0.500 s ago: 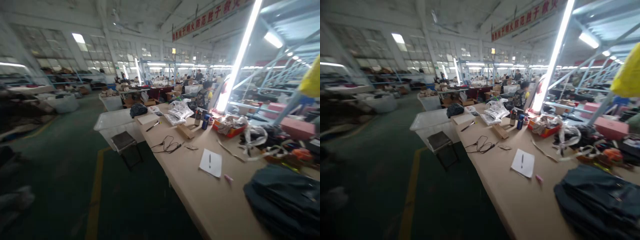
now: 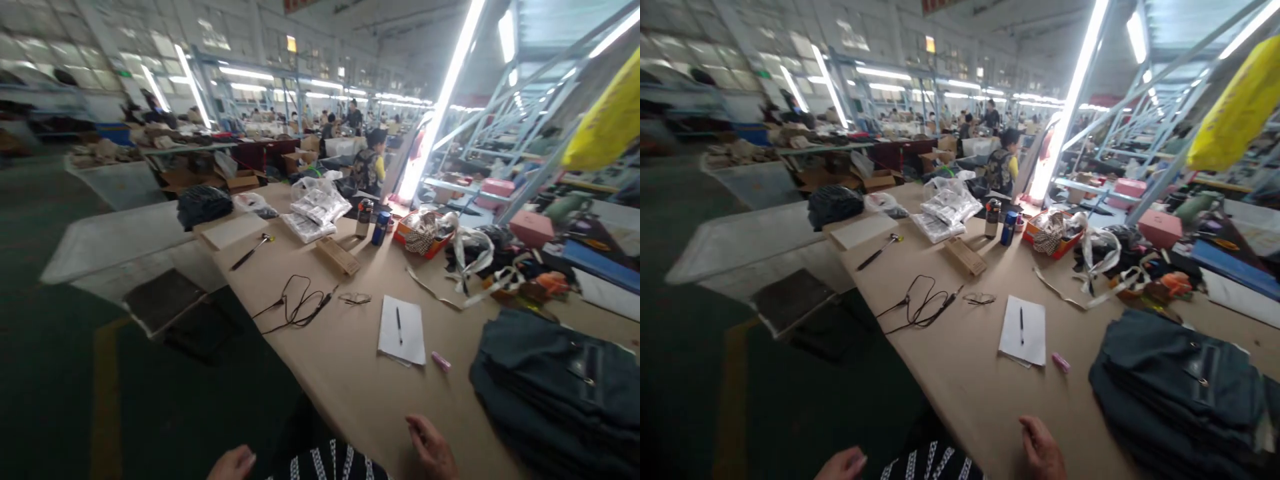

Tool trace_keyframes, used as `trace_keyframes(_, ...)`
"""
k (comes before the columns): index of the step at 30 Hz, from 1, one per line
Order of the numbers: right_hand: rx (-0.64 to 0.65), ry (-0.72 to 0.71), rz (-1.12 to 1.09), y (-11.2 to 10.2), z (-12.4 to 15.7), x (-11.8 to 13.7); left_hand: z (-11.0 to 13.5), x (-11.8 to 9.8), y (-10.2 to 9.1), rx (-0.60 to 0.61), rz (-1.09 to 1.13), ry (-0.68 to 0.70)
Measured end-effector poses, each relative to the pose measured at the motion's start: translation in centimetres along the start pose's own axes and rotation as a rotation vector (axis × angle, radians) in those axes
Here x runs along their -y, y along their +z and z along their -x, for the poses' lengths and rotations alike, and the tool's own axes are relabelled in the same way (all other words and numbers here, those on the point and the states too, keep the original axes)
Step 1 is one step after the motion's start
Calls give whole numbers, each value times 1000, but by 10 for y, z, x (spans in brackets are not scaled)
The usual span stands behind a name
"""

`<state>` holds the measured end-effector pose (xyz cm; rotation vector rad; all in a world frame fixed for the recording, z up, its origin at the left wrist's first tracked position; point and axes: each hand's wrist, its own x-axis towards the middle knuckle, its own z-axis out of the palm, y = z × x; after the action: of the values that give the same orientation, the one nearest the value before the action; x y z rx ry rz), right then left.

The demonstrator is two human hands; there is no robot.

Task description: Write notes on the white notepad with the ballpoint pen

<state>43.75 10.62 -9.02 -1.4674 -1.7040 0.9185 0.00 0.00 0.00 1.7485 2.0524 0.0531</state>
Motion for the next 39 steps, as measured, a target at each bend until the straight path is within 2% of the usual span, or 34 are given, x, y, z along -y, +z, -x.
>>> trace_keyframes(2,-37,62,31,7,-7,11,-58,6,-19,57,27,61)
trace_keyframes(5,-84,149,55,14,-23,32,-135,-5,-57,84,67,230)
trace_keyframes(9,-133,213,90,19,-53,57,-211,-45,-98,176,74,504)
trace_keyframes(12,-158,243,138,25,-75,66,-247,-83,-108,254,65,686)
trace_keyframes(16,-140,259,190,29,-107,68,-271,-133,-96,322,58,842)
trace_keyframes(20,-108,250,248,21,-156,62,-281,-178,-74,374,27,880)
trace_keyframes(22,-112,269,281,14,-185,56,-289,-198,-65,394,18,850)
trace_keyframes(25,-136,329,330,6,-224,45,-307,-226,-52,397,6,711)
trace_keyframes(28,-148,359,380,7,-247,34,-328,-249,-39,382,-3,567)
trace_keyframes(30,-142,342,408,13,-252,30,-337,-261,-31,363,2,534)
trace_keyframes(34,-140,290,408,23,-249,26,-340,-274,-20,281,-31,569)
trace_keyframes(39,-266,263,281,19,-247,15,-341,-267,-6,234,-152,672)
